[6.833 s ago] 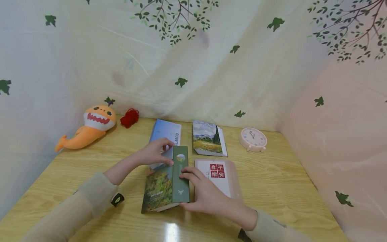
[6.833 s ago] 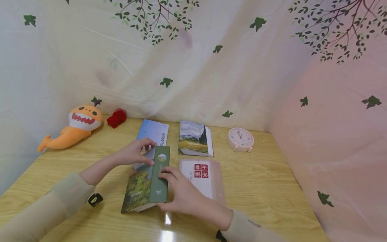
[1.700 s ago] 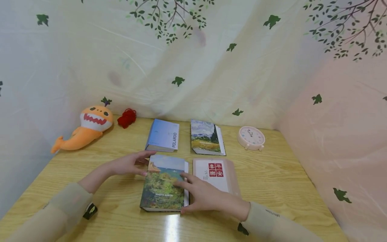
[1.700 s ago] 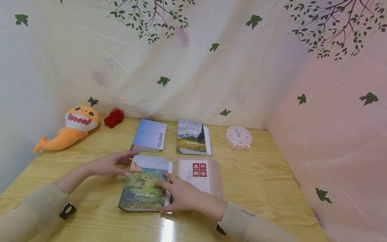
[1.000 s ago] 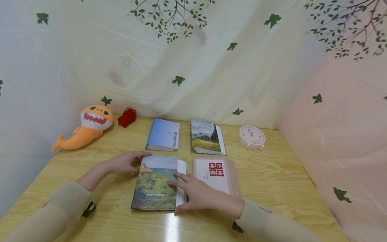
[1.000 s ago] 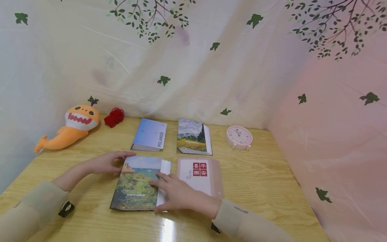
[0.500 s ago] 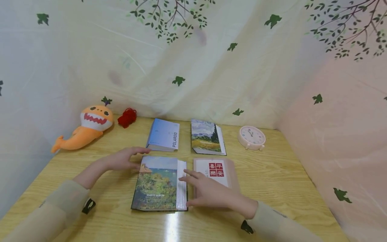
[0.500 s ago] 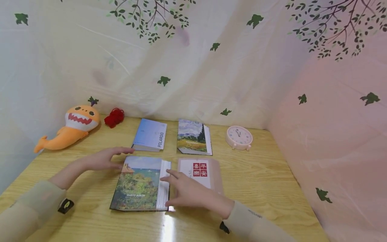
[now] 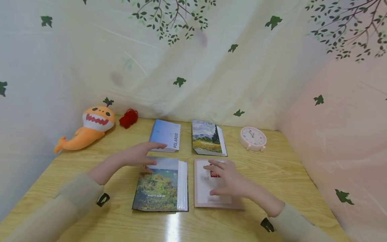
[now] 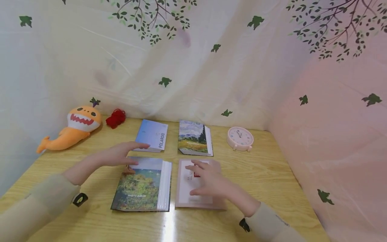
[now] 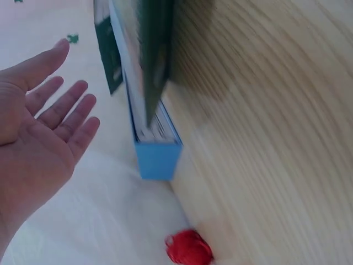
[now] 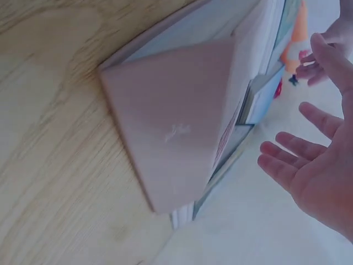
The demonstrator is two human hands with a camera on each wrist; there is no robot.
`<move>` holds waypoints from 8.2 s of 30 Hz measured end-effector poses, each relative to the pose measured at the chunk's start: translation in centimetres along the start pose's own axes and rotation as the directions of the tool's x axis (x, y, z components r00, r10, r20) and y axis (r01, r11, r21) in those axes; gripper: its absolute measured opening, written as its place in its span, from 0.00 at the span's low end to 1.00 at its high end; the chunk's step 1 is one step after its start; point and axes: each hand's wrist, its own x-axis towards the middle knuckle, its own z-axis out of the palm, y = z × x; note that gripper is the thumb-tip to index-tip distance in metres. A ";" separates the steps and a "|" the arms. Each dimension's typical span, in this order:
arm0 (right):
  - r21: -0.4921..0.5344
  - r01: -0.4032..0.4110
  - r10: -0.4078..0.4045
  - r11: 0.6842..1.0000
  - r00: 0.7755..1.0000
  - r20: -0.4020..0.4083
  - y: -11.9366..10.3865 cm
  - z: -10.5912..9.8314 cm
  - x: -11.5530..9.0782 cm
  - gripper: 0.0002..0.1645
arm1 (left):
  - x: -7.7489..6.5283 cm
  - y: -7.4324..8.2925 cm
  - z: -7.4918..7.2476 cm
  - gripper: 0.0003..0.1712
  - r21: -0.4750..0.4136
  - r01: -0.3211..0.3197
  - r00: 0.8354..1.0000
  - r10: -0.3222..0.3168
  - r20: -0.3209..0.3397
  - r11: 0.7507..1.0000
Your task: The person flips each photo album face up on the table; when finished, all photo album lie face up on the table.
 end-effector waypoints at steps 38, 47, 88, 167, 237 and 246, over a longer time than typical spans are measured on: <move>0.020 0.099 -0.100 0.995 0.991 0.091 7.1 1.1 -5.5 0.56 | 14.6 8.0 8.6 0.43 0.102 -0.022 0.991 0.008 0.137 0.995; -0.011 0.127 -0.126 0.992 0.988 0.093 7.4 1.6 -5.9 0.62 | 15.3 8.9 9.0 0.41 0.097 -0.032 0.984 0.015 0.175 0.995; 0.006 0.143 -0.143 0.990 0.989 0.048 6.6 0.0 -5.8 0.59 | 15.6 5.4 7.3 0.42 -0.295 -0.003 0.971 0.073 0.226 0.955; 0.056 0.513 -0.482 0.857 0.835 -0.266 0.8 -1.2 -1.2 0.30 | 10.9 4.2 3.8 0.16 -0.610 -0.005 0.994 -0.062 -0.090 0.793; 0.250 0.415 -0.315 0.875 0.879 -0.357 -1.1 -1.0 -0.8 0.50 | 10.1 6.0 4.1 0.29 -0.587 -0.084 0.981 -0.037 -0.191 0.805; 0.136 0.299 -0.251 0.944 0.924 -0.289 -1.0 0.2 -0.6 0.54 | 9.9 5.6 4.1 0.29 -0.551 -0.028 0.983 -0.078 -0.168 0.834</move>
